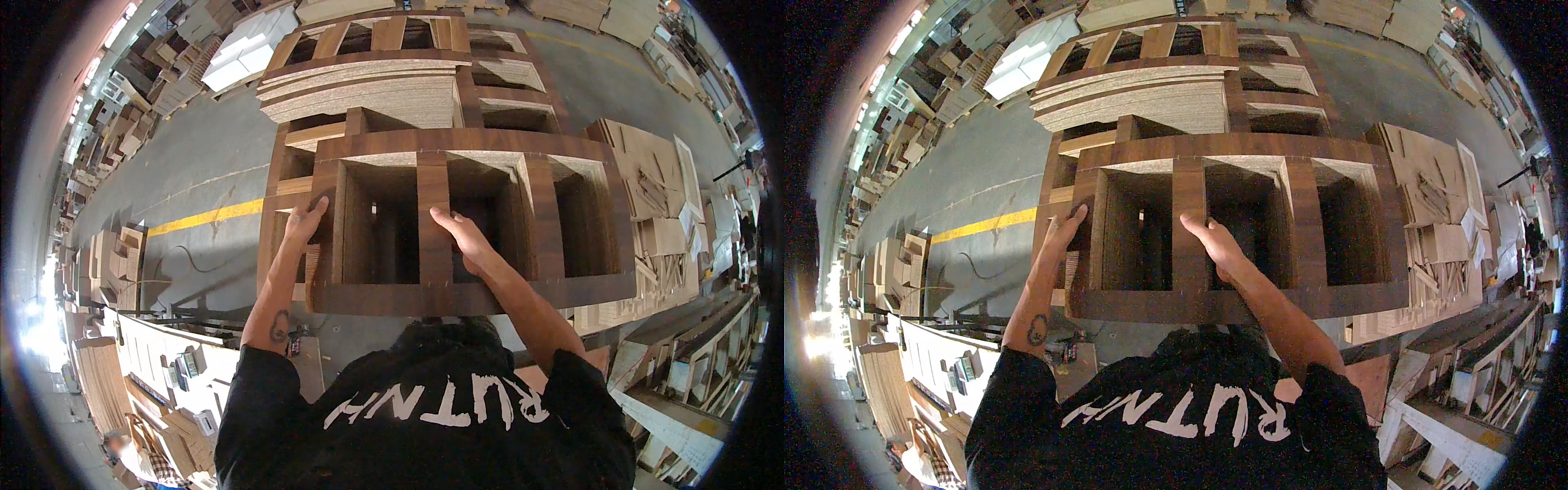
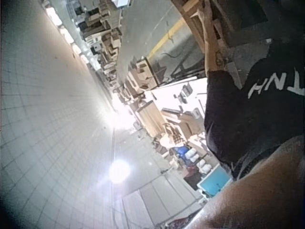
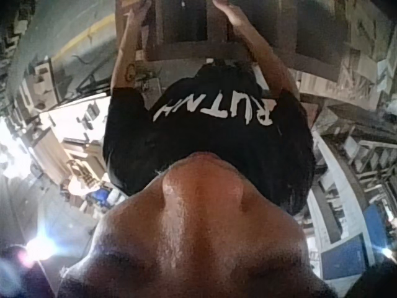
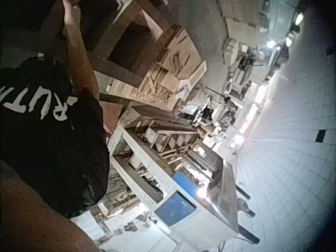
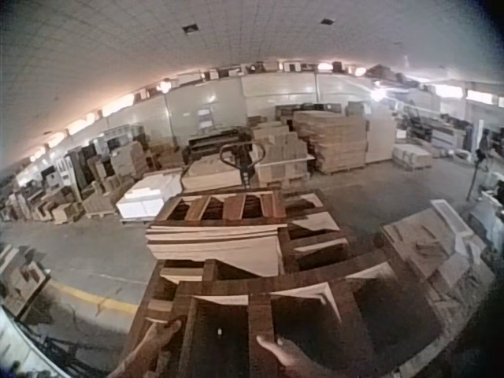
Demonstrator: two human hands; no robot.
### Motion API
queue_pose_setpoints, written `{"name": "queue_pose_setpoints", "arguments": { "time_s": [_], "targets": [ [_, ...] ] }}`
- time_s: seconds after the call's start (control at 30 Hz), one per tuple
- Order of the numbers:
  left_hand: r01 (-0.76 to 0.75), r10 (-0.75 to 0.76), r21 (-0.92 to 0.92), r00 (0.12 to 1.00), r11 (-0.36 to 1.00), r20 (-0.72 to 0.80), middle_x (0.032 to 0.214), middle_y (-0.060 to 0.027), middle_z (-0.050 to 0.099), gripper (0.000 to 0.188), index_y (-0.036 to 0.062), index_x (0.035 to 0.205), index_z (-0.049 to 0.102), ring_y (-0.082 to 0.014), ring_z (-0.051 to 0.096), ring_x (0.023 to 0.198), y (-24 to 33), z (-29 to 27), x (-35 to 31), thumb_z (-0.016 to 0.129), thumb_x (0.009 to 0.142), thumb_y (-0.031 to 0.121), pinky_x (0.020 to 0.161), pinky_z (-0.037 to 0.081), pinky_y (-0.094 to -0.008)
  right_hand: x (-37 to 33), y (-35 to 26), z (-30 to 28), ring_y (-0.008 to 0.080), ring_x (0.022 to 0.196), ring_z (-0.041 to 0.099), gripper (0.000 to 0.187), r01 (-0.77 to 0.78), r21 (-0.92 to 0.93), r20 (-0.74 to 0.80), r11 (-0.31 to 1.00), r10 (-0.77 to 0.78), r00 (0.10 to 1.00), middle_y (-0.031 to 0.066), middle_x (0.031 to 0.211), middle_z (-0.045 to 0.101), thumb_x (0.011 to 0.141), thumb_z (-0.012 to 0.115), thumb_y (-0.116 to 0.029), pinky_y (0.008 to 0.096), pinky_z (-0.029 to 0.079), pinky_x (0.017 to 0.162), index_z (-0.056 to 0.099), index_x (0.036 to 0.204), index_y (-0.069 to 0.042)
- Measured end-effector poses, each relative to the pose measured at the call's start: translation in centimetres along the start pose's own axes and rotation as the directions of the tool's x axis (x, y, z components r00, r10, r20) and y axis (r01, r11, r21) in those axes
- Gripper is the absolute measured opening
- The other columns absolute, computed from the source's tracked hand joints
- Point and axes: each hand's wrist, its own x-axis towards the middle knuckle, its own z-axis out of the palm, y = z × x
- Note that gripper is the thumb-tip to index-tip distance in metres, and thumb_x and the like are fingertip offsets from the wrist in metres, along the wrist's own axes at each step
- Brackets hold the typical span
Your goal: The person lifts and stacks multiple large wooden frames in a workshop. They repeatedly pick up frames, align them, and place them onto a growing pile, occasionally adjusting the stack's position.
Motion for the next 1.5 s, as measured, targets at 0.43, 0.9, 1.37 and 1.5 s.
{"name": "queue_pose_setpoints", "arguments": {
  "time_s": [0.43,0.9,1.37,1.5],
  "targets": [
    [-0.012,0.017,0.128,0.999,0.992,-0.038,0.127,-0.0175,0.066,0.074,0.0078,0.138,0.058,-0.0299,0.061,0.118,2.7,0.4,-0.9,0.079,0.082,0.051,0.101,0.046,-0.0396,0.5,1.6,-0.9,0.0202,0.106,0.062,0.046,-0.065,-0.163,-0.034,0.984,0.06,0.998,0.0104,0.116,0.066,0.098,0.063,-0.034,0.0358,0.049,0.092,0.057,0.129,0.001],
    [-0.053,0.118,0.439,0.985,0.897,-0.122,0.133,-0.0224,0.061,0.101,-0.0042,0.141,0.048,-0.0321,0.059,0.122,2.0,1.6,-0.6,0.087,0.07,0.056,0.101,0.047,-0.0401,-0.9,4.8,1.8,0.046,0.115,0.061,0.069,0.181,-0.635,-0.235,0.751,-0.411,0.881,0.0294,0.123,0.062,0.091,0.068,-0.034,0.0439,0.049,0.097,0.04,0.14,0.005],
    [0.093,-0.098,-0.12,0.995,0.988,-0.035,0.084,-0.0032,0.072,0.032,0.0003,0.092,0.075,-0.0134,0.067,0.073,2.0,-0.3,0.6,0.078,0.088,0.032,0.069,0.051,-0.0292,-3.1,1.0,1.9,0.044,0.118,0.061,0.075,0.046,-0.669,-0.213,0.742,-0.251,0.944,0.032,0.123,0.063,0.091,0.067,-0.04,0.041,0.049,0.098,0.042,0.14,0.01],
    [-0.063,0.057,-0.145,0.997,0.987,-0.045,0.092,-0.0037,0.073,0.033,-0.0004,0.101,0.074,-0.0127,0.065,0.081,4.6,1.2,-0.8,0.078,0.088,0.03,0.075,0.05,-0.0293,-2.5,1.6,0.8,0.0431,0.117,0.062,0.077,0.107,-0.649,-0.175,0.754,-0.285,0.943,0.0321,0.122,0.064,0.09,0.069,-0.04,0.0404,0.049,0.098,0.042,0.141,0.011]
  ]
}}
